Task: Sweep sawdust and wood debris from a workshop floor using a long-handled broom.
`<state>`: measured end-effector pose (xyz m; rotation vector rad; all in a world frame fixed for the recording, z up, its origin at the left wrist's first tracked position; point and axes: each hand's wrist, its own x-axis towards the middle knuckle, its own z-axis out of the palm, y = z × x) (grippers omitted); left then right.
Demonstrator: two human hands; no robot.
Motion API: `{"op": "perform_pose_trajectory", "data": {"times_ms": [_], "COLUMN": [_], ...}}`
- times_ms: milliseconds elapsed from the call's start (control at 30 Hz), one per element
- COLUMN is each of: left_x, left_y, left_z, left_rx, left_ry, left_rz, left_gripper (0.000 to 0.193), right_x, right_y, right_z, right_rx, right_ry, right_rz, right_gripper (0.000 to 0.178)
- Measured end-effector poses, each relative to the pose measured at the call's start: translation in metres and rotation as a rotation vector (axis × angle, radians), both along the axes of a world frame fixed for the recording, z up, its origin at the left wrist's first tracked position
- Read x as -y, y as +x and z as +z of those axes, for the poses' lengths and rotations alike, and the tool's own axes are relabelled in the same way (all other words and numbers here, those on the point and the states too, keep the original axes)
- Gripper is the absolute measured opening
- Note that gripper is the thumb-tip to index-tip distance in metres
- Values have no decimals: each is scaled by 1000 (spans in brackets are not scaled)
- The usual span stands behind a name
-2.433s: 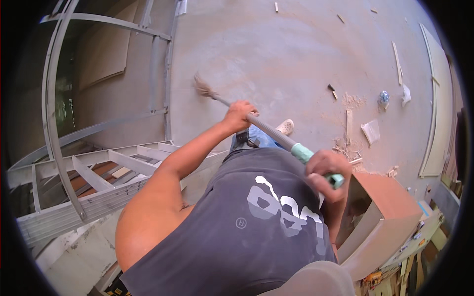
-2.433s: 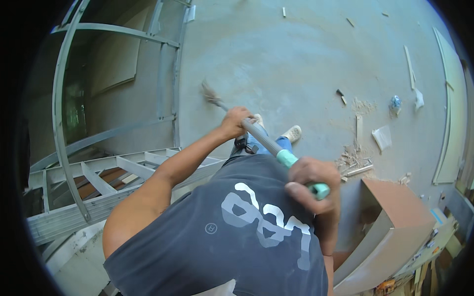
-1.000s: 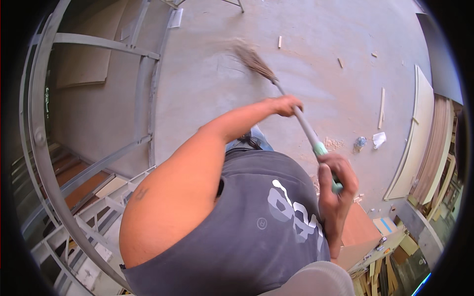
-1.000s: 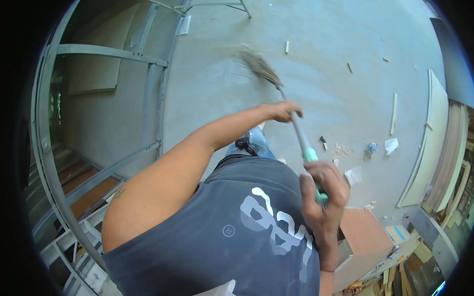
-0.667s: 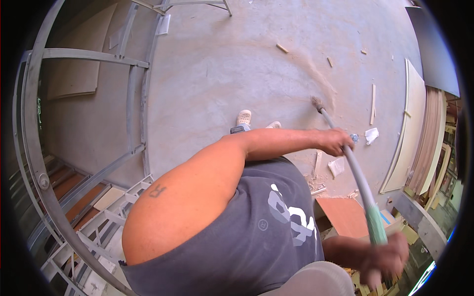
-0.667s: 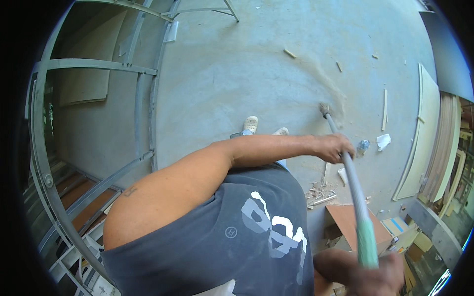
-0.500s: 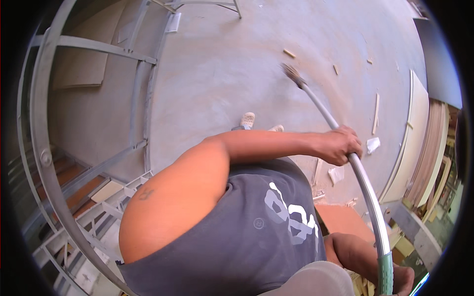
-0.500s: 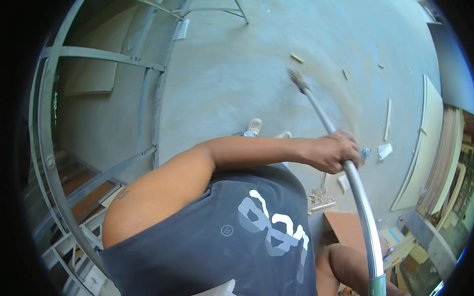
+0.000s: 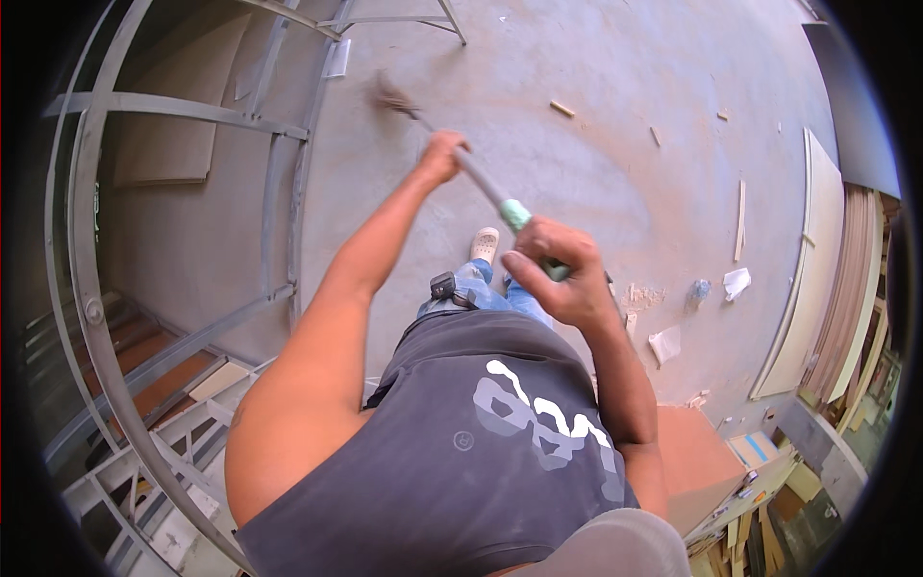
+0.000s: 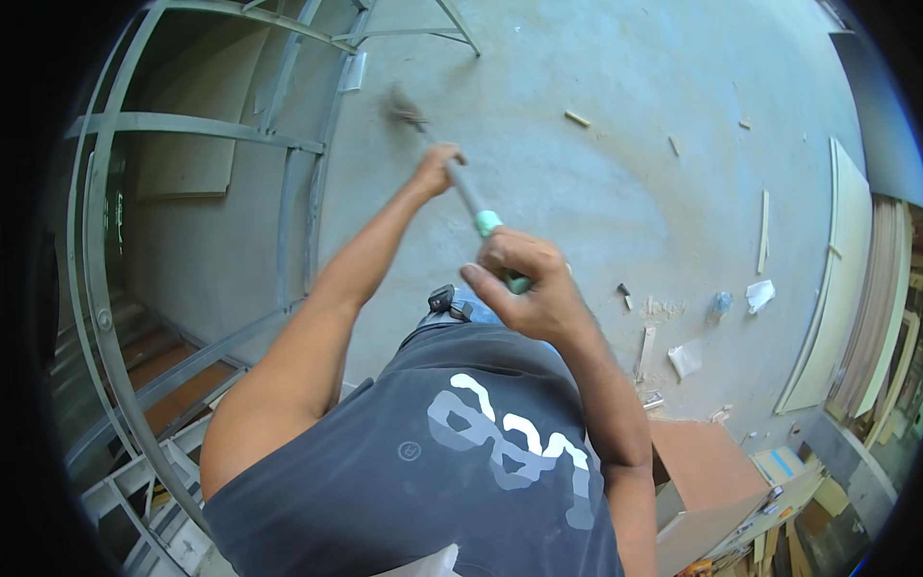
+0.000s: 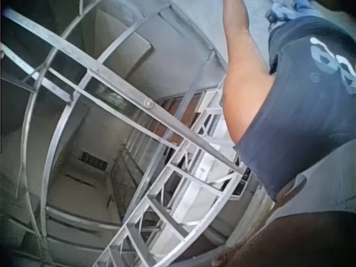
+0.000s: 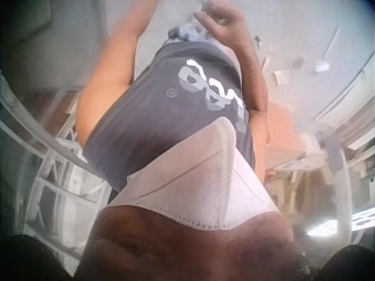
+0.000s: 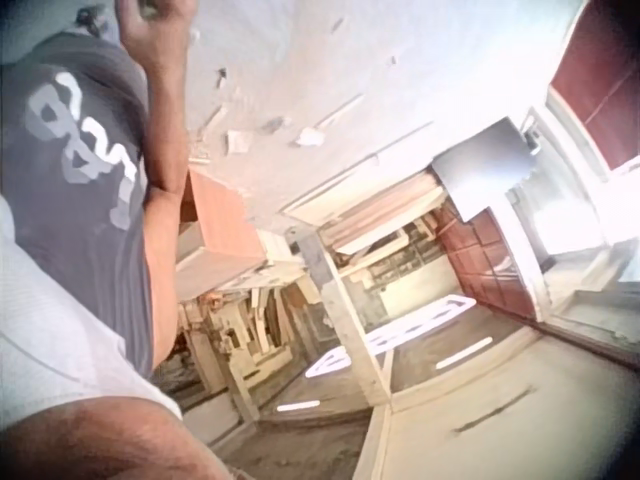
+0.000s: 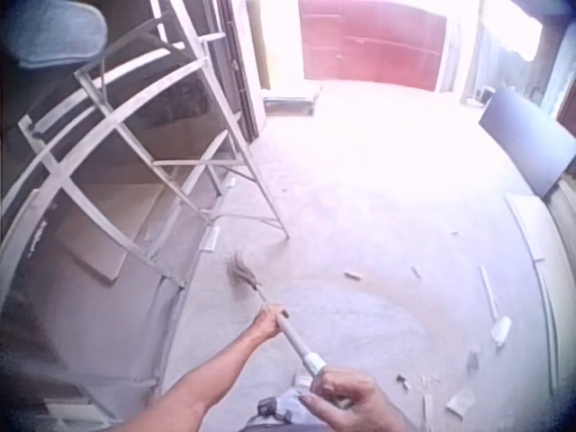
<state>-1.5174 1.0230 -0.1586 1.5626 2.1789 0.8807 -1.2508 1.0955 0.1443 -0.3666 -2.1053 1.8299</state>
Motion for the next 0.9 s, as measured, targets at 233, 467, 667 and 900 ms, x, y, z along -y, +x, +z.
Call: {"op": "perform_pose_trajectory", "data": {"times_ms": [233, 467, 667, 900], "left_x": [-168, -188, -184, -165], "left_y": [221, 353, 362, 199], "left_z": [-17, 67, 189, 182], "left_rx": [266, 375, 463, 312], "left_ry": [13, -163, 417, 363], "left_rz": [-450, -788, -800, -511], "left_gripper": [21, 17, 18, 36], "right_x": [3, 25, 37, -28], "right_y": [90, 130, 232, 207], "right_z": [50, 101, 149, 104], "right_rx": [248, 327, -290, -180], "right_ry": [207, 316, 671, 155], "right_rz": [-513, -760, -825, -896], "right_gripper": [22, 24, 28, 12]}}
